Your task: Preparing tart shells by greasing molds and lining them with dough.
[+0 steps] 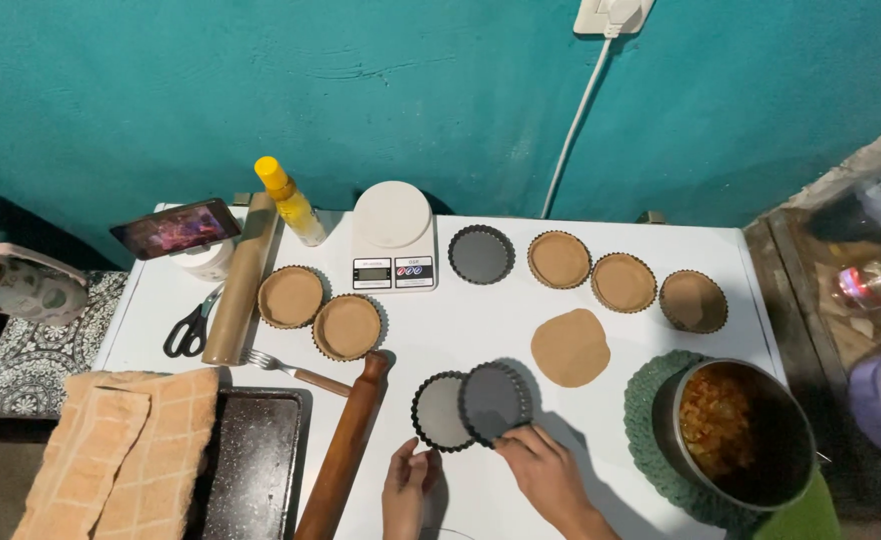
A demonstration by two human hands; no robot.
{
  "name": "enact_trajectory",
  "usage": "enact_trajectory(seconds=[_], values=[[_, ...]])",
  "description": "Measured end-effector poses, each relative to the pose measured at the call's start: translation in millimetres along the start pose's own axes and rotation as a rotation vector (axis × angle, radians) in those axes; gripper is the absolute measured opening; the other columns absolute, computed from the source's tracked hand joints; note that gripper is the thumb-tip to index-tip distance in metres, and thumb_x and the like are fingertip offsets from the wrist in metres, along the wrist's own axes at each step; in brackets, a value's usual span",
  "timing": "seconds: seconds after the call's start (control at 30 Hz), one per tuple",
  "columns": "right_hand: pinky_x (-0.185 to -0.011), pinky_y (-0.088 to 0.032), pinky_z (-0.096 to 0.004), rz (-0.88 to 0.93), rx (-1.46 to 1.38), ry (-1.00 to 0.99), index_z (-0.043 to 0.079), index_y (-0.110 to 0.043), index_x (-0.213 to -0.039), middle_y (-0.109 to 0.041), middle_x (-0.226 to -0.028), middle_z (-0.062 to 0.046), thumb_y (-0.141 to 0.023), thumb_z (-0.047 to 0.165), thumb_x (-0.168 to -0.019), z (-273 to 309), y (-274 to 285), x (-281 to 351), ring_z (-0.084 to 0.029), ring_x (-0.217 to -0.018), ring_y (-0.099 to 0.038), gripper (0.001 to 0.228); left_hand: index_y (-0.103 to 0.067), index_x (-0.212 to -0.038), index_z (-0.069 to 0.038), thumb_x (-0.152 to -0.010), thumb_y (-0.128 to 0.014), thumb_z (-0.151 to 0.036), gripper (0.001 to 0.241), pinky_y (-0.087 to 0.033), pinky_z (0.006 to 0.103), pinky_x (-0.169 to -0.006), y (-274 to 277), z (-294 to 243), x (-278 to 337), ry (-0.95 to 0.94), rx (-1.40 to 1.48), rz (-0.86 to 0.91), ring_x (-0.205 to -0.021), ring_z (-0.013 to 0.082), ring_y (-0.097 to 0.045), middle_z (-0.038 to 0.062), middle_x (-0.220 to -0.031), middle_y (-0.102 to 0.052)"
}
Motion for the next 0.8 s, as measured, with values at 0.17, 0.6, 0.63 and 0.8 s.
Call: enact_trajectory(seconds=[0.17, 0.6, 0.63, 0.8], values=[[-0.070, -0.059, -0.037, 0.057, 0.055, -0.084, 0.013, -0.079, -0.092, -0.071, -0.093, 0.000, -0.073, 0.005, -0.077, -49.9, -29.5, 65.7, -0.021, -0.089, -0.070, 0.018, -0.056, -0.145, -0.012, -0.095, -0.067, -0.026, 0.053, -0.055, 0.0302, -0.083, -13.7, -63.1, 33.5, -0.142, -0.297, -0.066, -0.089, 0.0160, -0.069, 0.007, -0.095, -0.073], [-0.084, -0.056, -0.041, 0.100, 0.023, -0.240, 0.013, -0.077, -0.105, -0.072, -0.105, -0.005, -0.070, 0.027, -0.092, -30.4, 13.9, -78.0, -0.027, -0.101, -0.068, 0.020, -0.061, -0.139, -0.030, -0.085, -0.068, -0.015, 0.056, -0.057, 0.0316, -0.088, -2.8, -95.3, 39.2, -0.204, -0.679, -0.153, -0.089, 0.0183, -0.077, 0.005, -0.094, -0.080], [-0.084, -0.056, -0.041, 0.098, 0.021, -0.238, 0.013, -0.077, -0.105, -0.072, -0.105, -0.005, -0.070, 0.027, -0.092, -38.4, 2.2, -97.2, -0.027, -0.101, -0.068, 0.020, -0.061, -0.139, -0.030, -0.085, -0.068, -0.015, 0.056, -0.057, 0.0316, -0.088, 3.5, -80.0, 33.1, -0.206, -0.680, -0.155, -0.089, 0.0183, -0.077, 0.005, -0.094, -0.080], [-0.096, -0.045, -0.046, -0.198, 0.382, 0.095, -0.002, -0.066, -0.124, -0.069, -0.120, -0.018, -0.065, 0.013, -0.081, -80.3, -58.3, -201.1, -0.037, -0.112, -0.062, 0.046, -0.063, -0.136, -0.026, -0.087, -0.065, -0.014, 0.051, -0.057, 0.0285, -0.090, 21.0, -31.5, -10.0, -0.318, -0.507, -0.095, -0.087, 0.0128, -0.078, 0.002, -0.090, -0.078]])
Point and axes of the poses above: each hand's wrist, its own x-axis away from the middle knuckle, its own y-axis out of the back of the hand, z = x × y, the point moved 4 cm from there along -x, towards the middle knuckle
